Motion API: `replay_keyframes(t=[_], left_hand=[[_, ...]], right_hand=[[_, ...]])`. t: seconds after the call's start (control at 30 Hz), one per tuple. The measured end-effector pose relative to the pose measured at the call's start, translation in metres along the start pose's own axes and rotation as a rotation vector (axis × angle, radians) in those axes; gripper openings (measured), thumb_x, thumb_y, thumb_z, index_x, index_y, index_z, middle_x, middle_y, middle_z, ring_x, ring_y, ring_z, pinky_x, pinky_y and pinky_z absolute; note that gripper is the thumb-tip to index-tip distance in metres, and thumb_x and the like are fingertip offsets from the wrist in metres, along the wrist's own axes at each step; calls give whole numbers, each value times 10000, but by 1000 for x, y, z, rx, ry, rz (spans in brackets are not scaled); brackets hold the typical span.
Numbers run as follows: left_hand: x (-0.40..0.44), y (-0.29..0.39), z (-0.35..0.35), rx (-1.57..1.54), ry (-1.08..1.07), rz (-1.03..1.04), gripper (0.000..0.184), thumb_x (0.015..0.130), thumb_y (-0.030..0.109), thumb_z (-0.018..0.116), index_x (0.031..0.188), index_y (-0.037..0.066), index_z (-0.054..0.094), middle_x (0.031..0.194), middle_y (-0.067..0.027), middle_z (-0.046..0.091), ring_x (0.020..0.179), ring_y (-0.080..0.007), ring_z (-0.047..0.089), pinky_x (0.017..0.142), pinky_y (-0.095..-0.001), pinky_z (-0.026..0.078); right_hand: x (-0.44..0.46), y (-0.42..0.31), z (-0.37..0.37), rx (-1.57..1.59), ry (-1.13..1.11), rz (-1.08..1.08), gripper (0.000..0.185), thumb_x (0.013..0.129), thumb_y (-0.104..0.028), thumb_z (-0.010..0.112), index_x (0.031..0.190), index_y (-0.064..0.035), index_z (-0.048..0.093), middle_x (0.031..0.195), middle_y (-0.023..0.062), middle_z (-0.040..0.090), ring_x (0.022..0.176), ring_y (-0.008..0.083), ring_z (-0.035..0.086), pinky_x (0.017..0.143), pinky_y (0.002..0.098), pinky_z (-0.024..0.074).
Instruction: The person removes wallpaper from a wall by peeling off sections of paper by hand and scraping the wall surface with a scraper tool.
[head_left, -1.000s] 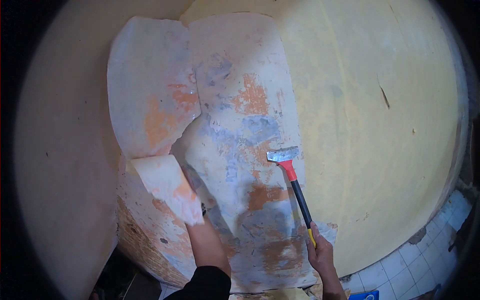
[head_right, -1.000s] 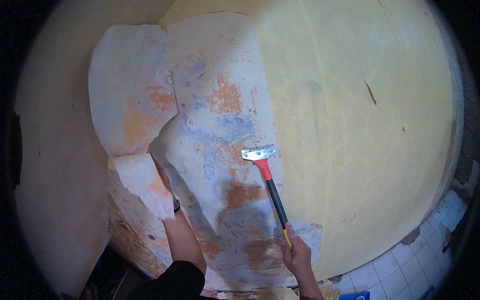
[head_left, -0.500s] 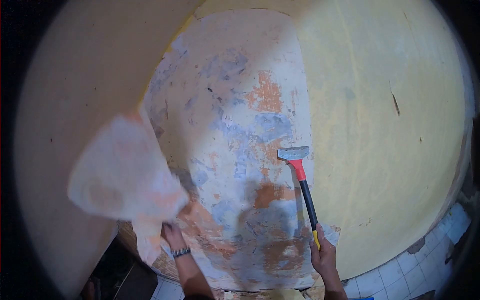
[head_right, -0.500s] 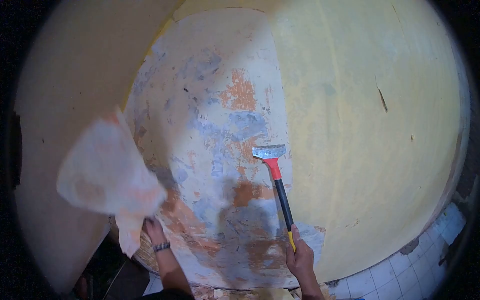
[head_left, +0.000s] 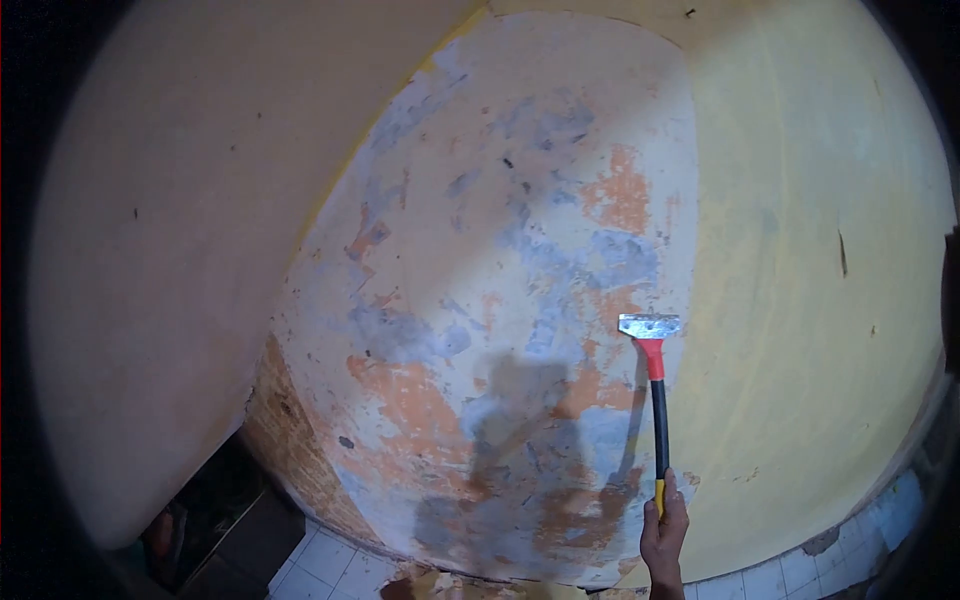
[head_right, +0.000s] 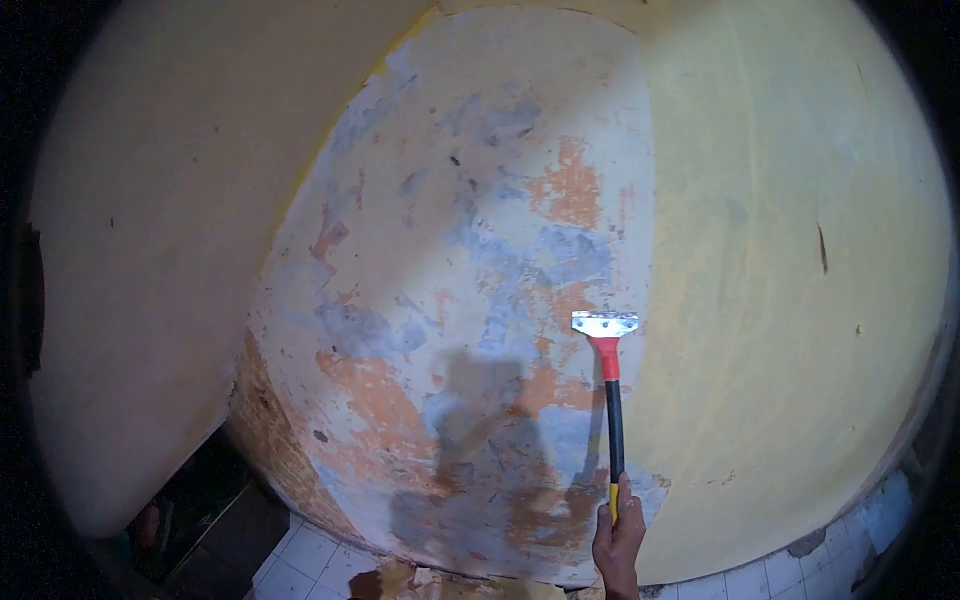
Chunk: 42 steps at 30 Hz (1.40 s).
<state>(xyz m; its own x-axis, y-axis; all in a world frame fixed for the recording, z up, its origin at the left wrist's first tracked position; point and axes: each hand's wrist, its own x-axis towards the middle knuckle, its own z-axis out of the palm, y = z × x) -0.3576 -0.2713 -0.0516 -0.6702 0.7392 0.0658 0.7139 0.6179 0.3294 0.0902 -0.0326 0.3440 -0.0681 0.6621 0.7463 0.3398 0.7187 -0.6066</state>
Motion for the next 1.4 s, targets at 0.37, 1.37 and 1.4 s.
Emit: replay_keyframes(t=[0.37,1.37,1.4], left_hand=[[17,213,-30,-246,-598,701,684,877,447,610,1418,80,407,1333,-220,536,1187,-366,546,983,-436,439],[43,15,18,-370,-287,414,451,887,353,570,1282,133,569,1206,-191,618,1092,-286,602,978,-464,450],[44,8,17,-369,-264,402,447,888,351,568,1279,135,572,1201,-191,621,1089,-282,604,978,-465,450]], right_hand=[[63,-53,9,-21,89,-358,462,914,-47,521,1349,90,452,855,147,557,704,213,507,634,324,417],[313,-199,132,152,127,-528,434,950,-172,541,1365,-47,515,1115,226,649,964,255,652,868,334,477],[309,-196,136,228,144,-490,441,954,-175,545,1370,-38,507,1186,235,631,998,245,644,885,323,467]])
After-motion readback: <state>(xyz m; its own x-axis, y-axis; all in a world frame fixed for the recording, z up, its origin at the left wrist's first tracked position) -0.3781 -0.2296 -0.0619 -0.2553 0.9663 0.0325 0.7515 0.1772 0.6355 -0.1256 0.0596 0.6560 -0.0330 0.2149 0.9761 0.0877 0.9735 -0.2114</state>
